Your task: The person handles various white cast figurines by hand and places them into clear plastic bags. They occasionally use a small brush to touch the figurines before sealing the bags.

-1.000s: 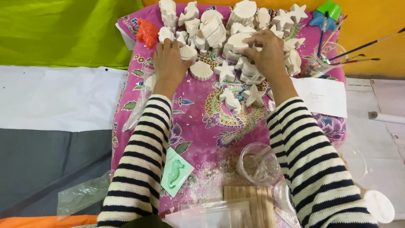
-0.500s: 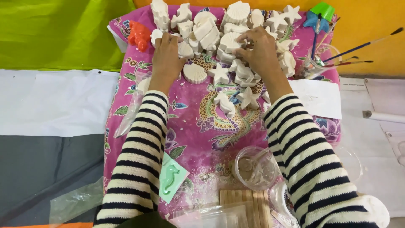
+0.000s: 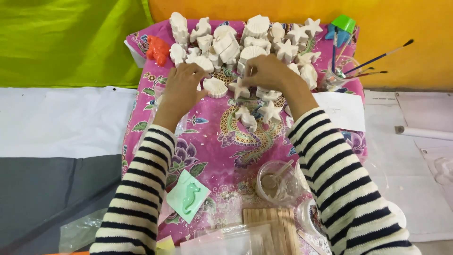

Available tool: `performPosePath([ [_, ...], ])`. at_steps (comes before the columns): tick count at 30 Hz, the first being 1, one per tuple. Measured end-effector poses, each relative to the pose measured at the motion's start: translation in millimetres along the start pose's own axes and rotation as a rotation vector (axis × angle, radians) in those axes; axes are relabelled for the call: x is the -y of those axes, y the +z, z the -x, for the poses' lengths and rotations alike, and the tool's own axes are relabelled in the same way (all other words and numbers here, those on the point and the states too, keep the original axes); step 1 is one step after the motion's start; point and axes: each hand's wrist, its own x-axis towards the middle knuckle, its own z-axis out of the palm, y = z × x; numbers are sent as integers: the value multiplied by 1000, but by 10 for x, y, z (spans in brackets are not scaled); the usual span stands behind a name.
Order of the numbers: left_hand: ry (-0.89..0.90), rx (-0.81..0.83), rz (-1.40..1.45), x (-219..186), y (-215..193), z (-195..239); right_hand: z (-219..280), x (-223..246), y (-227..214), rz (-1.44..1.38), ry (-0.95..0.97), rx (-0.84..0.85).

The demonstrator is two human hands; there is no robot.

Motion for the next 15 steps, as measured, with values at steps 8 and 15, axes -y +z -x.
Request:
performPosePath([
  [8, -71, -274, -202, -237, 553, 184, 107, 325, 405, 447, 161, 542],
  [15, -189, -150, -122, -459, 556, 119, 163, 411, 307, 293, 109, 477],
])
